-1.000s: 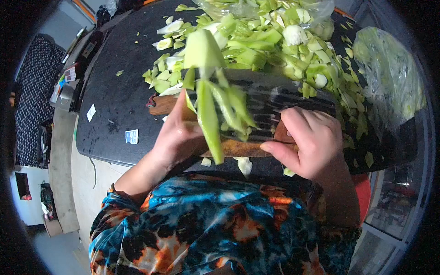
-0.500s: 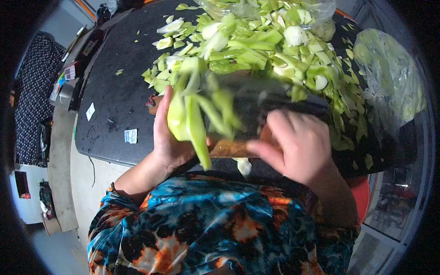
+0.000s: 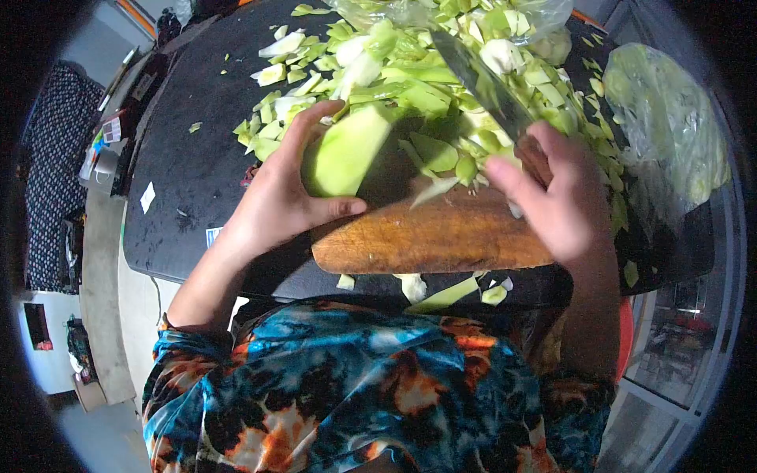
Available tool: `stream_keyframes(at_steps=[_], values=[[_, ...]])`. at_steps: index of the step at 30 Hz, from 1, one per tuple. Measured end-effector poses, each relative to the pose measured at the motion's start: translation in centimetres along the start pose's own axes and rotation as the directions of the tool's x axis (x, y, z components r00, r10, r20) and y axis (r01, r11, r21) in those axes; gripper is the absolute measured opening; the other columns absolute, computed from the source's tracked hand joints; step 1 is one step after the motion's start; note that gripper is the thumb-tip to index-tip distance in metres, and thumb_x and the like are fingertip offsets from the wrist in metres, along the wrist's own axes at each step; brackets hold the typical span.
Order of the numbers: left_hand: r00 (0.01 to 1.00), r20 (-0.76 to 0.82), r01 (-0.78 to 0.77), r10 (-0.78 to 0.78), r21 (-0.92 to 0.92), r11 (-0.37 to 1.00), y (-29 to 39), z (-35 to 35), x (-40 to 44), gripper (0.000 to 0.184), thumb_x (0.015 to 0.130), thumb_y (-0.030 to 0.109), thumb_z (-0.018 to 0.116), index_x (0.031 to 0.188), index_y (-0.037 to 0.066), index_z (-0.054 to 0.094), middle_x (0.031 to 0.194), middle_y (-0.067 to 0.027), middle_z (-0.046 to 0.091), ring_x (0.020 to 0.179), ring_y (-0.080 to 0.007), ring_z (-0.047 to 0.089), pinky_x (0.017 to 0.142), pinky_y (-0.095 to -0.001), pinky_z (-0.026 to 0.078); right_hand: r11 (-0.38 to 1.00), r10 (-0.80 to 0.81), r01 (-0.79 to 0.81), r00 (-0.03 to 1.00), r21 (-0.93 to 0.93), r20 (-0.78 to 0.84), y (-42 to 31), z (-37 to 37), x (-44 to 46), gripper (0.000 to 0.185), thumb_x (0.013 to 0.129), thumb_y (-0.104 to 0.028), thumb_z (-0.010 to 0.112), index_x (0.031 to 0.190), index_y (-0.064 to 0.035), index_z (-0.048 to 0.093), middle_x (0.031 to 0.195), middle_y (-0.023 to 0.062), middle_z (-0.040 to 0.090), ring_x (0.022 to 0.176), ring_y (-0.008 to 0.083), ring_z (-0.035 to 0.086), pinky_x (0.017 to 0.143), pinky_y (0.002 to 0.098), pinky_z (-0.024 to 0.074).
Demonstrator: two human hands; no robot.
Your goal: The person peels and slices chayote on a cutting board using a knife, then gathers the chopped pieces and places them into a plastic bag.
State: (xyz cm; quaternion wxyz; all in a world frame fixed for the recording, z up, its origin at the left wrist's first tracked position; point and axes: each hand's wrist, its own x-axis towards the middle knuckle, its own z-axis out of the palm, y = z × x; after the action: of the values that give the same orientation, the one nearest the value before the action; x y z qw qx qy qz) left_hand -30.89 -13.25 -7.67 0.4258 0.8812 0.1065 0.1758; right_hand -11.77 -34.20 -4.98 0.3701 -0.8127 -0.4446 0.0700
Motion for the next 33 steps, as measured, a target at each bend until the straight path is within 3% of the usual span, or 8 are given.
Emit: stream_keyframes(at_steps=[6, 11, 17, 23, 25, 28, 29, 33], values=[[0.998, 0.001, -0.060, 0.060, 0.008, 0.998, -1.9, 0.2, -0.1, 0.077, 0.065, 0.006, 0.080, 0.129, 0.004, 0.038, 0.119, -0.0103, 0.054, 0.114, -0.0188, 0.049, 0.098, -0.0324, 0.039, 0.977, -0.212, 0.214, 0.970, -0.002, 0.122, -1.7, 1.9, -4.5, 0.050, 0.065, -0.022, 0.080, 0.097, 0.0002, 0.049, 0.076, 0.0139, 0.056, 0.068, 0.0297, 0.058, 0.061, 0.0350, 0.0459], [0.997, 0.073, 0.016, -0.018, 0.022, 1.000, -1.5, 0.2, -0.3, 0.064, 0.066, 0.005, 0.079, 0.121, 0.003, 0.045, 0.116, -0.0084, 0.055, 0.112, -0.0169, 0.050, 0.097, -0.0299, 0.039, 0.994, -0.086, 0.080, 0.993, 0.075, 0.087, -1.6, 1.6, -4.5, 0.027, 0.077, -0.012, 0.069, 0.091, 0.0014, 0.051, 0.067, 0.0121, 0.053, 0.061, 0.0250, 0.055, 0.058, 0.0335, 0.0435], [0.986, 0.056, -0.152, 0.156, -0.078, 0.985, -1.8, 1.1, -0.3, 0.060, 0.067, 0.008, 0.080, 0.117, 0.003, 0.046, 0.111, -0.0068, 0.056, 0.106, -0.0146, 0.051, 0.094, -0.0287, 0.039, 0.985, -0.043, 0.017, 0.988, 0.170, 0.151, -1.9, -0.6, -5.0, 0.024, 0.076, -0.010, 0.070, 0.087, 0.0013, 0.052, 0.063, 0.0076, 0.050, 0.055, 0.0141, 0.047, 0.053, 0.0283, 0.0398], [0.978, -0.158, 0.063, -0.134, -0.388, 0.920, -2.3, 2.7, -0.4, 0.056, 0.071, 0.009, 0.077, 0.113, 0.001, 0.041, 0.102, -0.0098, 0.057, 0.095, -0.0184, 0.058, 0.086, -0.0290, 0.046, 0.989, -0.146, 0.146, 0.989, 0.023, 0.024, -2.9, -0.1, -6.0, 0.022, 0.075, -0.010, 0.066, 0.089, -0.0008, 0.051, 0.068, 0.0119, 0.051, 0.062, 0.0250, 0.053, 0.058, 0.0348, 0.0414], [0.940, -0.056, 0.097, -0.337, -0.903, 0.419, -1.1, 2.9, 0.1, 0.048, 0.080, 0.017, 0.069, 0.115, 0.001, 0.042, 0.099, -0.0113, 0.059, 0.092, -0.0191, 0.060, 0.085, -0.0326, 0.049, 0.993, -0.116, 0.116, 0.992, 0.001, 0.045, -3.3, 0.8, -6.2, 0.021, 0.076, -0.011, 0.065, 0.089, -0.0021, 0.051, 0.072, 0.0135, 0.053, 0.067, 0.0314, 0.055, 0.060, 0.0379, 0.0427], [0.909, 0.285, 0.274, -0.304, -0.958, -0.079, 0.0, 3.0, -0.3, 0.058, 0.090, 0.052, 0.047, 0.121, 0.004, 0.045, 0.104, -0.0121, 0.060, 0.089, -0.0258, 0.063, 0.074, -0.0399, 0.057, 0.979, -0.189, 0.182, 0.979, 0.096, 0.077, -4.1, 2.1, -5.7, 0.025, 0.077, -0.013, 0.068, 0.089, -0.0002, 0.051, 0.072, 0.0132, 0.053, 0.067, 0.0308, 0.055, 0.061, 0.0369, 0.0440], [0.926, 0.271, 0.246, -0.264, -0.962, -0.121, 0.7, 2.8, -0.4, 0.060, 0.090, 0.054, 0.044, 0.123, 0.004, 0.044, 0.108, -0.0125, 0.059, 0.087, -0.0264, 0.063, 0.066, -0.0400, 0.059, 0.980, -0.188, 0.183, 0.980, 0.073, 0.062, -4.3, 2.1, -5.6, 0.025, 0.076, -0.013, 0.068, 0.090, -0.0001, 0.051, 0.072, 0.0131, 0.054, 0.067, 0.0306, 0.055, 0.061, 0.0366, 0.0442], [0.920, 0.199, 0.180, -0.337, -0.980, -0.087, -0.7, 2.3, -0.5, 0.054, 0.092, 0.048, 0.045, 0.126, 0.006, 0.043, 0.119, -0.0119, 0.054, 0.105, -0.0257, 0.056, 0.088, -0.0448, 0.049, 0.975, -0.223, 0.224, 0.973, -0.001, 0.065, -4.7, 2.1, -5.1, 0.030, 0.073, -0.015, 0.070, 0.091, 0.0002, 0.052, 0.074, 0.0129, 0.054, 0.067, 0.0306, 0.054, 0.062, 0.0365, 0.0448]])
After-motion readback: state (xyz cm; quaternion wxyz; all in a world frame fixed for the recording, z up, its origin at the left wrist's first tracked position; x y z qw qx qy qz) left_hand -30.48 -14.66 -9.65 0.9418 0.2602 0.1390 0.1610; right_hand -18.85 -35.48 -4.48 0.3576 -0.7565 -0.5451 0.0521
